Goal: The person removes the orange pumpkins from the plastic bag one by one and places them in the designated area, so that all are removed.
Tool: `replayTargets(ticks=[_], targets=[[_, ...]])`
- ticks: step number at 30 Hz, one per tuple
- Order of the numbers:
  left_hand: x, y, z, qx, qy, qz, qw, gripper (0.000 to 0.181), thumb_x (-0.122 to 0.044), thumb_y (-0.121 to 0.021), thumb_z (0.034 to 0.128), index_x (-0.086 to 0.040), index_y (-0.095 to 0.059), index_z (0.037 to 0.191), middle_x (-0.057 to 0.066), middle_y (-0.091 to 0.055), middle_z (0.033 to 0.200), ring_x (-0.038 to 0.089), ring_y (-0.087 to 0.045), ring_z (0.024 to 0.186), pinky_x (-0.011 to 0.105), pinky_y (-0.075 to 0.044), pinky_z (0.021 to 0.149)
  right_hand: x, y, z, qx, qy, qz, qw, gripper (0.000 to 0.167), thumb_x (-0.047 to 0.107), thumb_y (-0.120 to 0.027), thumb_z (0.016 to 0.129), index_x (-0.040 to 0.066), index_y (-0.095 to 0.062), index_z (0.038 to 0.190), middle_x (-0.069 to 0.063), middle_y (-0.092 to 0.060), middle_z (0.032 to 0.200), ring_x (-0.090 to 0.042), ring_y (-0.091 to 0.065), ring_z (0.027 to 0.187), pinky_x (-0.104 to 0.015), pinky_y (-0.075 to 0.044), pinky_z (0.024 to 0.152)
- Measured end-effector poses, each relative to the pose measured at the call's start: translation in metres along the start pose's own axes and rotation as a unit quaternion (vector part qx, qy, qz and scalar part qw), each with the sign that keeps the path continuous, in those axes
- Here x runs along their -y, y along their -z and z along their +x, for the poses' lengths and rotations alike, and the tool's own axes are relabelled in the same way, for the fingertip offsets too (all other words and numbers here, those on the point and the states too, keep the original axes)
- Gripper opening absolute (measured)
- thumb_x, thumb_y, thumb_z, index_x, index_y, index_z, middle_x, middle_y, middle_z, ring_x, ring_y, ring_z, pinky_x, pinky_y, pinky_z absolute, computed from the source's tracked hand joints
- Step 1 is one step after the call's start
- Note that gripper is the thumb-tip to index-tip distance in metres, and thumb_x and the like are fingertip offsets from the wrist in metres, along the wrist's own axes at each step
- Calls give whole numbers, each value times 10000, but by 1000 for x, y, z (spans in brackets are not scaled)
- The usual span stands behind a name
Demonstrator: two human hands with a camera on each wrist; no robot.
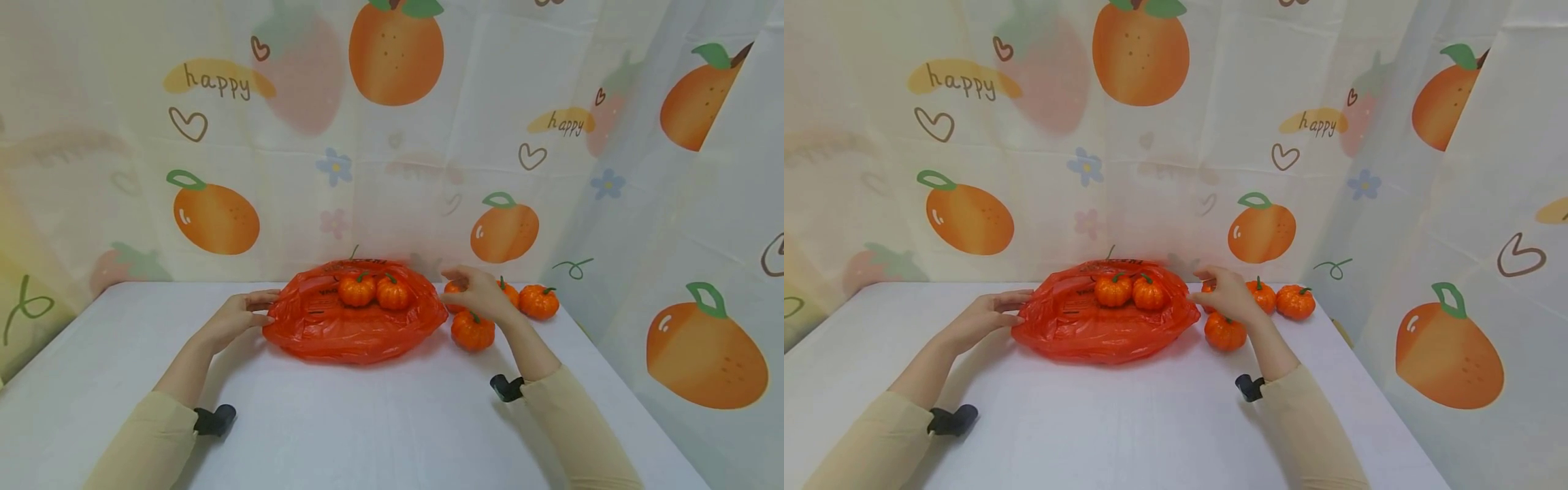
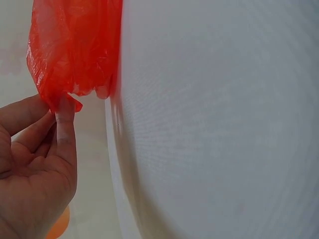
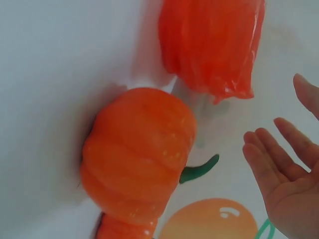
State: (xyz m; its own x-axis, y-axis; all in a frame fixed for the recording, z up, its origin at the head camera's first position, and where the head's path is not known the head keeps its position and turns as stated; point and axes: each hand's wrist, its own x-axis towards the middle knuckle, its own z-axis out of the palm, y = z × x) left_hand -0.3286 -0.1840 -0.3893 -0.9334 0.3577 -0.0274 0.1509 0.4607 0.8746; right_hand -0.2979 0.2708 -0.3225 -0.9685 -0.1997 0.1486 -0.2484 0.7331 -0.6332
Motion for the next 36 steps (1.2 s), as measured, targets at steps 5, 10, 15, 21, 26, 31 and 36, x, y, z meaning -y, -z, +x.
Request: replayTargets(ticks=[5, 10, 15, 21, 26, 31, 36], targets=[[0, 0, 1, -20, -15, 34, 10000, 546, -87, -566, 923, 30, -448, 1444, 201, -355, 1587, 434, -386, 1418, 486, -490, 1077, 8, -9, 6, 8, 43, 60, 10000, 575, 295, -747, 850, 83, -574, 1354, -140, -620, 1368, -367, -596, 1252, -478, -544, 999], [-1, -1, 0, -20, 11, 13, 10000, 551, -86, -567, 924, 27, -444, 1449, 213, -370, 1576, 437, -392, 1416, 473, -497, 1073, 14, -23, 14, 13, 81, -31, 10000, 614, 296, -746, 855, 56, -537, 1381, -161, -589, 1405, -349, -595, 1252, -487, -523, 1029], [-1, -1, 1, -22, 4, 17, 10000, 550, -83, -566, 922, 30, -445, 1446, 214, -370, 1575, 439, -389, 1415, 473, -498, 1071, 24, -36, 23, -87, 147, -97, 9998, 643, 288, -754, 848, 27, -527, 1389, -165, -590, 1400, -346, -581, 1258, -483, -504, 1054], [0, -2, 2, -21, -40, 6, 10000, 550, -85, -574, 920, 39, -447, 1441, 227, -388, 1560, 440, -401, 1404, 353, -541, 1016, 35, -50, 31, -266, 279, -225, 9990, 639, 281, -770, 839, 19, -544, 1376, -156, -582, 1414, -347, -543, 1299, -503, -451, 1105], [3, -1, 4, -73, -128, 19, 9999, 551, -60, -578, 901, 42, -462, 1430, 247, -430, 1525, 437, -444, 1374, 156, -513, 878, 41, -62, 37, -326, 301, -122, 9989, 645, 265, -781, 828, -1, -545, 1367, -175, -554, 1443, -356, -536, 1315, -503, -451, 1105], [3, 0, 4, -72, -108, 16, 9999, 556, -64, -575, 899, 37, -460, 1434, 243, -427, 1529, 439, -441, 1376, 155, -510, 876, 45, -74, 43, -312, 374, 14, 9988, 636, 236, -797, 814, -26, -554, 1340, -189, -610, 1357, -350, -566, 1264, -486, -462, 1093], [2, -1, 4, -43, -38, -45, 10000, 562, -65, -572, 905, 33, -446, 1445, 242, -425, 1531, 432, -435, 1383, 187, -522, 908, 51, -85, 45, -234, 236, 74, 9994, 651, 251, -789, 824, -18, -535, 1360, -181, -594, 1386, -355, -555, 1294, -468, -463, 1101]])
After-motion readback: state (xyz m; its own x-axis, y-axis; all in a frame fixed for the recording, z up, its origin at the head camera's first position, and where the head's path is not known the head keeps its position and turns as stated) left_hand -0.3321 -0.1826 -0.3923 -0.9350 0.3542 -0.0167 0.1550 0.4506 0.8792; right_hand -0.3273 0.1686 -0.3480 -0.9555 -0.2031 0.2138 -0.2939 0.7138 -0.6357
